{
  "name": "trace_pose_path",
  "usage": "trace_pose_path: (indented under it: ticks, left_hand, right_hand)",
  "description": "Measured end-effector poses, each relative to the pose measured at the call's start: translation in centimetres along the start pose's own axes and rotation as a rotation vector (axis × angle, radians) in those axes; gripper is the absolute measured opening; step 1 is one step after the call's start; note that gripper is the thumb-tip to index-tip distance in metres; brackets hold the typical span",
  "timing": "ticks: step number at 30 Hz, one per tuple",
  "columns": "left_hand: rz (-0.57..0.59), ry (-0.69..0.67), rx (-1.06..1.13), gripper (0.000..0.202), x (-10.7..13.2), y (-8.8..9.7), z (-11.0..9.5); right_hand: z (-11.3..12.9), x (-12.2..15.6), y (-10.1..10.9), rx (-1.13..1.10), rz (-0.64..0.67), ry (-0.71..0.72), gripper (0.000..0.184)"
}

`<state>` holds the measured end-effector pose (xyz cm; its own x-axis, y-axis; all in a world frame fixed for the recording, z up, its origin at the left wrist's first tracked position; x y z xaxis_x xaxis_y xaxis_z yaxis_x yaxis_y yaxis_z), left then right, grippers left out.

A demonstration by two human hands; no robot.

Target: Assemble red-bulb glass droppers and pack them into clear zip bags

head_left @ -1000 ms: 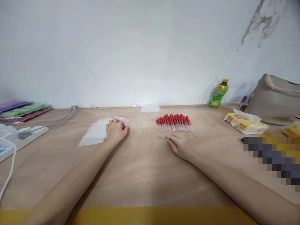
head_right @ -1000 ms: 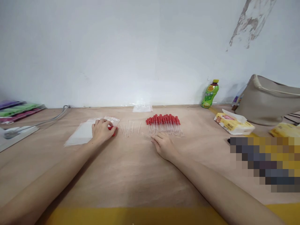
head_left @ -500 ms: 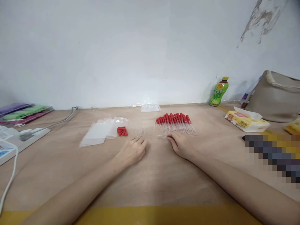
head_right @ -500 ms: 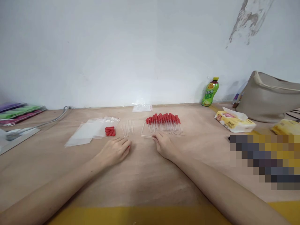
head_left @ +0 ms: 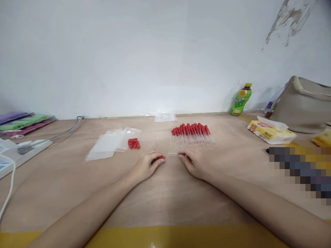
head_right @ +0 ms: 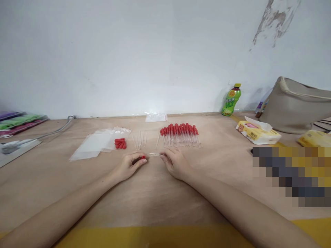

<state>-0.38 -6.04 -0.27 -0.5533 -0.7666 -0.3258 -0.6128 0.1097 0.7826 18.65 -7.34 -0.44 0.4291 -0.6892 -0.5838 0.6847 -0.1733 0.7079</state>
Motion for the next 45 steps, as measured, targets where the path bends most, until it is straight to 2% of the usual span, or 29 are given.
trace_pose_path:
  ticks: [9, 16, 19, 27, 33, 40, 45]
  left_hand:
    - [-0.014, -0.024, -0.044, 0.024, 0.0, -0.1, -0.5]
    - [-0.115, 0.037, 0.123, 0.021, 0.3, -0.5, 0.3]
    - [-0.119, 0.044, 0.123, 0.017, 0.4, -0.6, 0.4]
    - [-0.059, 0.01, 0.134, 0.018, 0.5, -0.5, 0.1]
    - [0.052, -0.034, 0.108, 0.019, 0.5, -0.7, -0.5]
    - [0.052, -0.005, -0.022, 0.019, 0.5, -0.7, -0.6]
    - [0.027, -0.07, -0.084, 0.019, 0.5, -0.7, -0.8]
  right_hand:
    - [0.9, -0.1, -0.7, 0.037, 0.034, 0.075, 0.014]
    - [0.8, -0.2, -0.7, 0.016, 0.045, 0.064, 0.015]
    - [0.8, -0.1, -0.8, 0.001, 0.068, 0.076, 0.015]
    - [0.0, -0.1, -1.2, -0.049, 0.133, 0.102, 0.016]
    - [-0.2, -0.4, -0.7, 0.028, 0.233, 0.134, 0.016]
    - [1.1, -0.2, -0.4, 0.264, 0.131, 0.174, 0.02]
    - [1.6, -0.2, -0.8, 0.29, 0.098, 0.198, 0.022]
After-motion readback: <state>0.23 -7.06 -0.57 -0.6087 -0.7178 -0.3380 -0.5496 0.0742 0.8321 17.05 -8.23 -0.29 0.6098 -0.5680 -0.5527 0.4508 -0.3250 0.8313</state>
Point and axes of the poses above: each hand's wrist, its own x-axis away from the middle knuckle, its own y-axis out of the back of the hand, z = x × y, the point moved 4 cm from there along -x, towards the middle knuckle, and after that the axes turned 5 degrees about z, right-handed, at the moved point
